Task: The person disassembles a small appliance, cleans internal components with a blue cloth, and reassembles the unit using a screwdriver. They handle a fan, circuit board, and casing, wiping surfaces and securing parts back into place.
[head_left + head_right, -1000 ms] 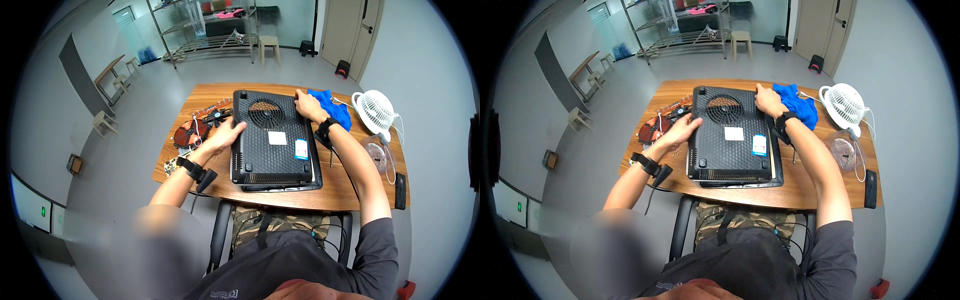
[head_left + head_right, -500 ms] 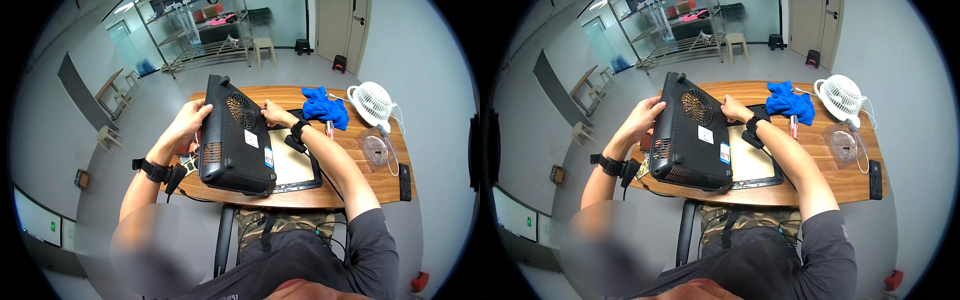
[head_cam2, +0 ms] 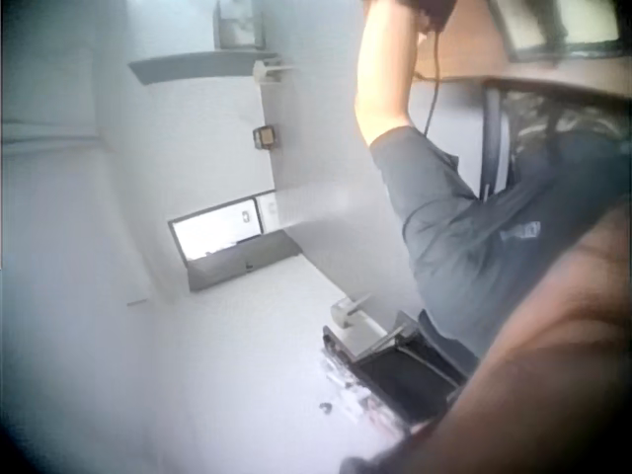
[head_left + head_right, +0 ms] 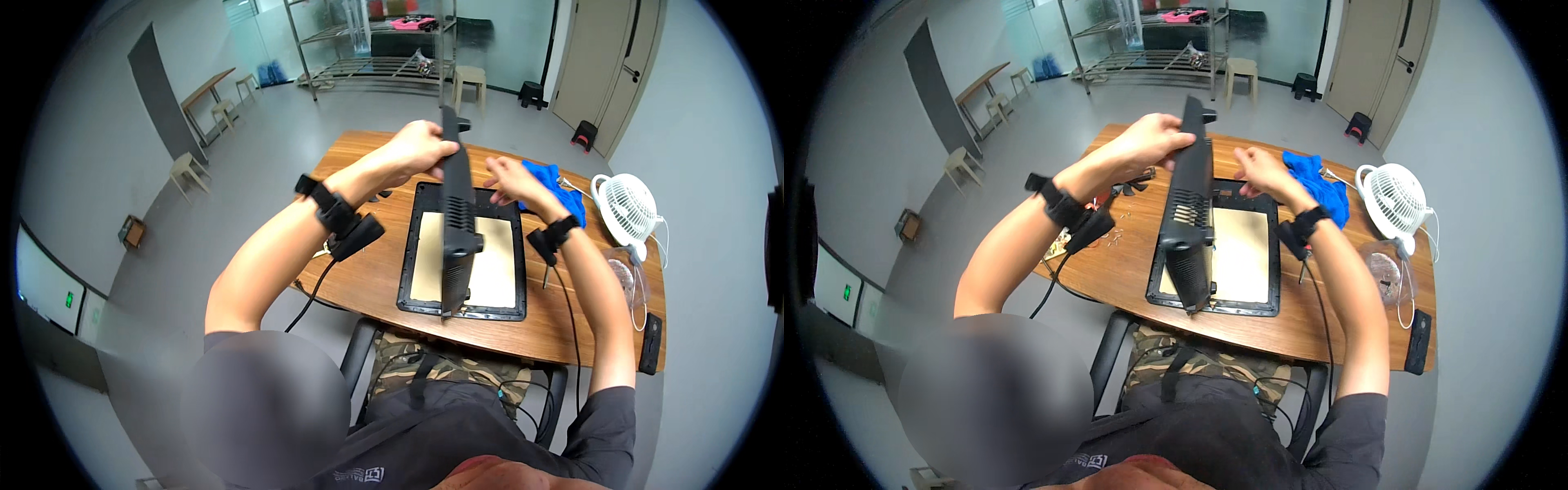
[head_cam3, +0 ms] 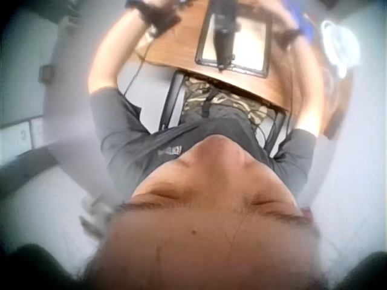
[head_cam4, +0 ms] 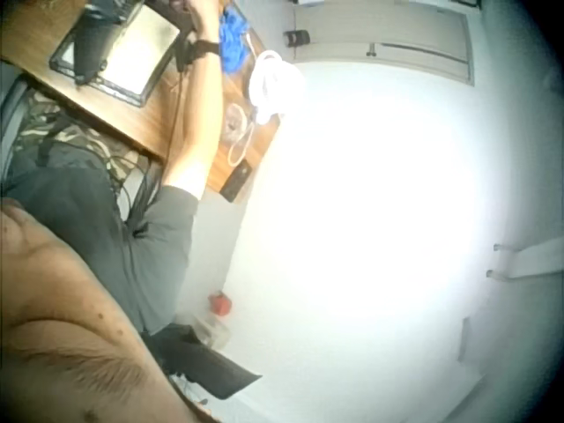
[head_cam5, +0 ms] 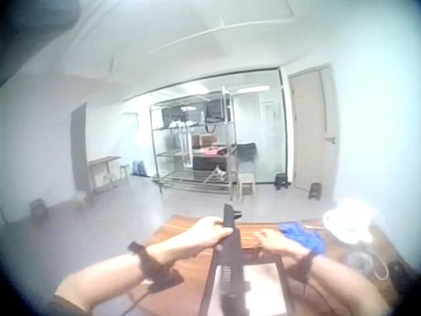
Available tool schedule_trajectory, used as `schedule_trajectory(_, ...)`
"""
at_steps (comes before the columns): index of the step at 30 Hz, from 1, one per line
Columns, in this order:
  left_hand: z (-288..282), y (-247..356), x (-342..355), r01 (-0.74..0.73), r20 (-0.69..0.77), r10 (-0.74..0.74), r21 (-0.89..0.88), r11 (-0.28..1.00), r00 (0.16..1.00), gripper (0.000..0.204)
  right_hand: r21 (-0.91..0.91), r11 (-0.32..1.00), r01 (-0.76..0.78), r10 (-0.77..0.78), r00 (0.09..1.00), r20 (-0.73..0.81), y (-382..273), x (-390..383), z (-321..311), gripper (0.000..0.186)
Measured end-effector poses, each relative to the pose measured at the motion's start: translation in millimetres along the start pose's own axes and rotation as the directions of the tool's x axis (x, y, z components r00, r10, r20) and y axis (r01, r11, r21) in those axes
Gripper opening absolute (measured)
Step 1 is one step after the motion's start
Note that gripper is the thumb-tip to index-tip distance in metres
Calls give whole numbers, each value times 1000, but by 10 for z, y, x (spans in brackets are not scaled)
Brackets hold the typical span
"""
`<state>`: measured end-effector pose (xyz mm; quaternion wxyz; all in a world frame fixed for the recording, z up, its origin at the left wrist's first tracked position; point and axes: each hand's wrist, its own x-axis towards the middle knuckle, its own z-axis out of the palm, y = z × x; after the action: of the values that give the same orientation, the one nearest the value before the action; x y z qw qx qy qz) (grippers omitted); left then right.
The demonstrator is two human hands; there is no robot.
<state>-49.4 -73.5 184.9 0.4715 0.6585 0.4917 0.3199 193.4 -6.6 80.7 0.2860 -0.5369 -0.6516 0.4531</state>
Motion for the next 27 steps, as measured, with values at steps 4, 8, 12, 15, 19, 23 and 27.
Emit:
schedule_trajectory(4,368,220,164,21,102,-11,-104,994,995,69,-29,999,24,-21,992,123,-380,-294,-496,77)
schedule_trajectory(8,739,-16,515,-49,88,59,-104,993,994,74,-39,999,-37,40,996,83,-515,-453,-591,79)
schedule_trajectory(12,954,-216,634,-115,184,154,-204,972,971,38,-195,973,-122,147,982,120,-384,-520,-747,75)
schedule_trajectory(15,952,-600,640,-160,-86,167,77,984,982,33,-333,927,-170,199,978,57,-184,-557,-825,63)
schedule_trajectory(19,688,-1414,554,-2,-306,148,432,902,941,36,-195,962,-190,192,981,-8,62,-516,-773,40)
schedule_trajectory(23,589,-1862,317,96,-374,118,507,856,920,46,-218,962,-161,171,985,29,285,-465,-795,39)
schedule_trajectory(27,653,-1882,204,192,-284,-32,554,810,958,52,-85,985,-148,153,987,45,630,-388,-782,37)
